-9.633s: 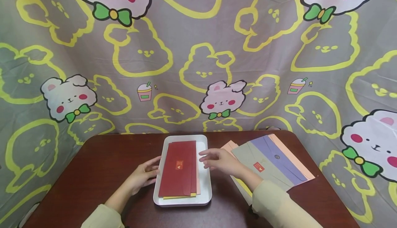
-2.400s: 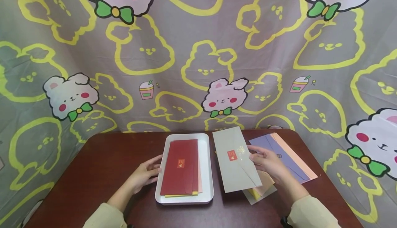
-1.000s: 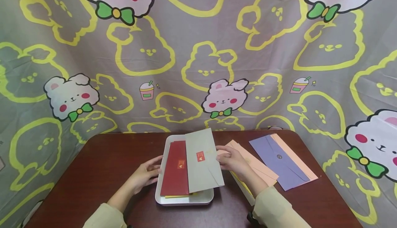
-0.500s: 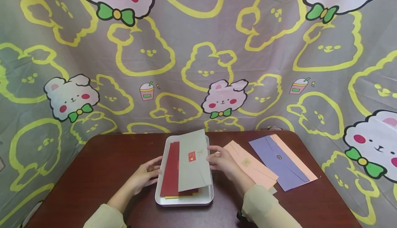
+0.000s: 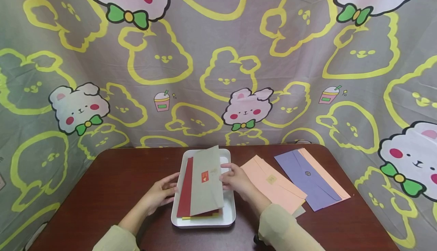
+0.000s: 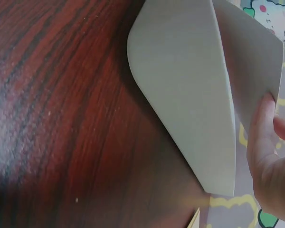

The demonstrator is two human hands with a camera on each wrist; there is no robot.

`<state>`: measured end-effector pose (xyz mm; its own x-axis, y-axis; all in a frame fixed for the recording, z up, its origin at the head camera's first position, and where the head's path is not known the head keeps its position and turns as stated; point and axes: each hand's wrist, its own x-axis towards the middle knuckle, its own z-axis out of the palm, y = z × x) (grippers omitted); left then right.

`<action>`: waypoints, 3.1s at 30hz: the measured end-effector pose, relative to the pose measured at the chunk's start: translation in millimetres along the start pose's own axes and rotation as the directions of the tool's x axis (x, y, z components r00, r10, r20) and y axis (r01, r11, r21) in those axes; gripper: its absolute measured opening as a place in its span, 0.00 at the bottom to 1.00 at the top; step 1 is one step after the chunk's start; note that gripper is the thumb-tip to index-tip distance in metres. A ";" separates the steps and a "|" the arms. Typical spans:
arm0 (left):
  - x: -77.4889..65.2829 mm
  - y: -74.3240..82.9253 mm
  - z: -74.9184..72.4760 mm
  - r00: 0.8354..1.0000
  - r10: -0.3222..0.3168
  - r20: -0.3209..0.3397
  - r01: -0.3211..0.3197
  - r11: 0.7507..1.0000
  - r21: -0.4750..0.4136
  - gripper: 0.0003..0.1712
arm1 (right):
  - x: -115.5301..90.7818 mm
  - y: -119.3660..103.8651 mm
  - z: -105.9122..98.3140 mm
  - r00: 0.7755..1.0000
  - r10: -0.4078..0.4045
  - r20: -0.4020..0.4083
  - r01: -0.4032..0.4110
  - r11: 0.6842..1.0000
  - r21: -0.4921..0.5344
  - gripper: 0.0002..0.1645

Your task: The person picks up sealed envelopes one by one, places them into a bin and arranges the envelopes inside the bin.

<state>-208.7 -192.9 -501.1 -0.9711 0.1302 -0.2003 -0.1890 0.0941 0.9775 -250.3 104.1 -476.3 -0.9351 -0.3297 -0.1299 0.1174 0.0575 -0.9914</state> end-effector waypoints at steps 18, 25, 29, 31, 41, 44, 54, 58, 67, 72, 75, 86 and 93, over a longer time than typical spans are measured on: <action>1.0 0.7 -0.3 1.000 -0.013 -0.013 0.013 1.000 -0.004 0.32 | 3.4 1.6 14.2 1.000 0.016 -0.016 -0.017 0.997 -0.078 0.30; 0.2 1.3 -0.6 1.000 -0.010 -0.015 0.011 1.000 0.001 0.33 | 5.4 4.3 16.0 1.000 0.006 -0.002 -0.007 0.993 -0.114 0.28; 0.2 1.6 -0.6 1.000 -0.008 -0.014 0.008 1.000 0.002 0.33 | 5.2 2.5 15.8 0.999 -0.012 0.033 0.016 0.991 -0.133 0.27; 0.2 1.6 -0.4 1.000 -0.009 -0.015 0.009 1.000 0.000 0.33 | 4.5 1.1 15.8 0.998 -0.016 0.064 0.026 0.988 -0.155 0.27; -0.4 2.8 0.8 0.999 -0.015 -0.028 0.015 1.000 0.002 0.32 | -0.8 -4.8 16.1 0.990 0.022 0.139 0.010 0.974 -0.227 0.25; -0.1 2.1 1.1 0.999 -0.019 -0.028 0.019 1.000 0.001 0.33 | -2.9 -4.8 15.1 0.989 0.009 0.150 0.030 0.967 -0.251 0.25; 0.7 3.1 1.0 0.999 -0.019 -0.036 0.019 1.000 0.005 0.33 | -7.5 -17.2 5.1 0.978 0.011 0.207 0.058 0.943 -0.327 0.19; 1.1 3.1 1.3 0.999 -0.020 -0.038 0.021 1.000 0.002 0.32 | -7.0 -20.9 1.1 0.972 -0.010 0.236 0.095 0.933 -0.348 0.19; 0.2 3.7 1.1 0.999 -0.018 -0.034 0.018 1.000 0.003 0.32 | -10.4 -32.7 -10.5 0.963 -0.067 0.260 0.172 0.897 -0.407 0.18; 0.1 3.1 1.6 0.999 -0.018 -0.028 0.018 1.000 -0.001 0.32 | -15.4 -38.1 -21.5 0.967 -0.102 0.235 0.201 0.872 -0.447 0.16; 0.0 2.8 2.2 0.999 -0.022 -0.028 0.022 1.000 -0.006 0.32 | -19.9 -41.3 -29.7 0.969 -0.123 0.213 0.212 0.860 -0.464 0.16; -0.2 3.0 2.4 0.999 -0.031 -0.045 0.032 0.999 0.011 0.32 | -34.6 -41.9 -69.7 0.967 -0.191 0.166 0.251 0.799 -0.546 0.19; 0.0 2.4 2.5 0.999 -0.029 -0.042 0.029 1.000 0.012 0.32 | -45.0 -35.9 -96.1 0.961 -0.249 0.122 0.276 0.819 -0.503 0.21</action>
<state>-208.8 -190.1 -499.0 -0.9706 0.0854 -0.2251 -0.2153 0.1100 0.9703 -244.6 207.4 -433.4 -0.8871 -0.4458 0.1200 -0.3298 0.4300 -0.8405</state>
